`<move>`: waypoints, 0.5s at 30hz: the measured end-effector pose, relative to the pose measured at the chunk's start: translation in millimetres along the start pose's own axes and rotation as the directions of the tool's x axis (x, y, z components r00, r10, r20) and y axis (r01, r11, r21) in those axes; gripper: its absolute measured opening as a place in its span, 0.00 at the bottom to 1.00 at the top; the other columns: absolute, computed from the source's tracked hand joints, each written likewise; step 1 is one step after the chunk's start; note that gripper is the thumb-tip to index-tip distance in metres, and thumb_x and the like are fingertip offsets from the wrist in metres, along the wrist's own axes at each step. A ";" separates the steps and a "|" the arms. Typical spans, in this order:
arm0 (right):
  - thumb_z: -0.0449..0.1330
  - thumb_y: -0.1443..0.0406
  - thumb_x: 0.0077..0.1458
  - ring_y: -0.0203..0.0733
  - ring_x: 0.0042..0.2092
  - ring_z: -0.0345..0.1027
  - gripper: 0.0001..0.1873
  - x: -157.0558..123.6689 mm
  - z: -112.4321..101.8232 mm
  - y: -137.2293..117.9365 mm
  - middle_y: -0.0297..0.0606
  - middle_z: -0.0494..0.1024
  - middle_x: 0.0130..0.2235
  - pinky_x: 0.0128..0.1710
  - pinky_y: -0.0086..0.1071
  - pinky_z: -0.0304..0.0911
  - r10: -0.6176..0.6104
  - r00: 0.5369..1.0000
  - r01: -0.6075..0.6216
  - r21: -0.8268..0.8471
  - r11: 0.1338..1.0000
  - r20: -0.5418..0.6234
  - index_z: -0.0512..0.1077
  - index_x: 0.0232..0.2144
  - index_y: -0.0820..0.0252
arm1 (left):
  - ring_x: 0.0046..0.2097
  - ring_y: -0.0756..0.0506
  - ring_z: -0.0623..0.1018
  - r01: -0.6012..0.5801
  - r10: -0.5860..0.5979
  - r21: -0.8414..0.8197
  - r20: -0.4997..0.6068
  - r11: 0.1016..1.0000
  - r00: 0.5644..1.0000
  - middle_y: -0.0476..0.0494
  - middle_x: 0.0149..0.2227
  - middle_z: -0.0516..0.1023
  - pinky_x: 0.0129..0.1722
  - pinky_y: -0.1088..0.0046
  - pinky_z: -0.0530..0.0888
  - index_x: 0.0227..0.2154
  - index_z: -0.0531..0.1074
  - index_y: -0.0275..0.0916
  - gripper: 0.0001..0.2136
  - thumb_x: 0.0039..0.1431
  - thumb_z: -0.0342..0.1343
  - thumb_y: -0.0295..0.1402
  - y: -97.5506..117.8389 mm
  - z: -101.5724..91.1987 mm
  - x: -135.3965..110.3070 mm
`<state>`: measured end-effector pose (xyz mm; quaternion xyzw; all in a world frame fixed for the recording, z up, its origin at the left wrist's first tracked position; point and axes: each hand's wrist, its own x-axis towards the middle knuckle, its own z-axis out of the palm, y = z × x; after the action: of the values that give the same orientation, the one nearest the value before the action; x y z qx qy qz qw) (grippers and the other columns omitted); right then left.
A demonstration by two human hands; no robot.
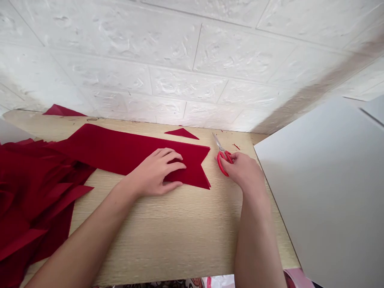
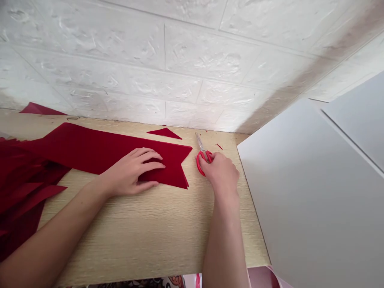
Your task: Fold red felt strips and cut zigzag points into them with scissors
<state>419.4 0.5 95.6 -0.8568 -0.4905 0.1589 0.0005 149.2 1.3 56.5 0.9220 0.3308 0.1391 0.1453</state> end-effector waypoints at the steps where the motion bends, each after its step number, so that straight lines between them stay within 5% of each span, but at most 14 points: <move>1: 0.56 0.43 0.56 0.54 0.40 0.75 0.22 -0.9 -0.5 0.8 0.44 0.81 0.38 0.34 0.39 0.60 0.018 1.000 -0.018 -0.007 1.000 -0.010 0.76 0.37 0.52 | 0.59 0.36 0.70 0.000 0.000 0.007 0.010 1.000 1.000 0.38 0.58 0.75 0.60 0.51 0.69 0.53 0.76 0.42 0.19 0.65 0.56 0.45 0.3 0.1 0.1; 8: 0.56 0.50 0.57 0.55 0.40 0.75 0.22 -2.7 -6.3 6.8 0.47 0.81 0.39 0.34 0.41 0.63 0.104 0.993 -0.109 -0.097 0.989 -0.056 0.75 0.46 0.56 | 0.59 0.36 0.69 0.006 -0.007 0.020 0.013 1.000 1.000 0.40 0.58 0.74 0.61 0.53 0.68 0.55 0.75 0.44 0.20 0.65 0.57 0.47 1.1 1.9 0.9; 15: 0.55 0.52 0.60 0.58 0.46 0.74 0.23 -7.1 -3.8 4.5 0.49 0.79 0.50 0.37 0.42 0.62 0.033 0.984 -0.043 -0.054 0.998 -0.177 0.76 0.50 0.58 | 0.59 0.37 0.69 0.006 -0.005 0.042 -0.006 0.999 1.000 0.40 0.58 0.74 0.60 0.53 0.68 0.55 0.75 0.43 0.18 0.68 0.54 0.44 3.8 8.1 3.6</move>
<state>420.9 -7.2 100.5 -0.8763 -0.4766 0.0684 0.0162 156.9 -0.6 51.0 0.9236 0.3366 0.1343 0.1254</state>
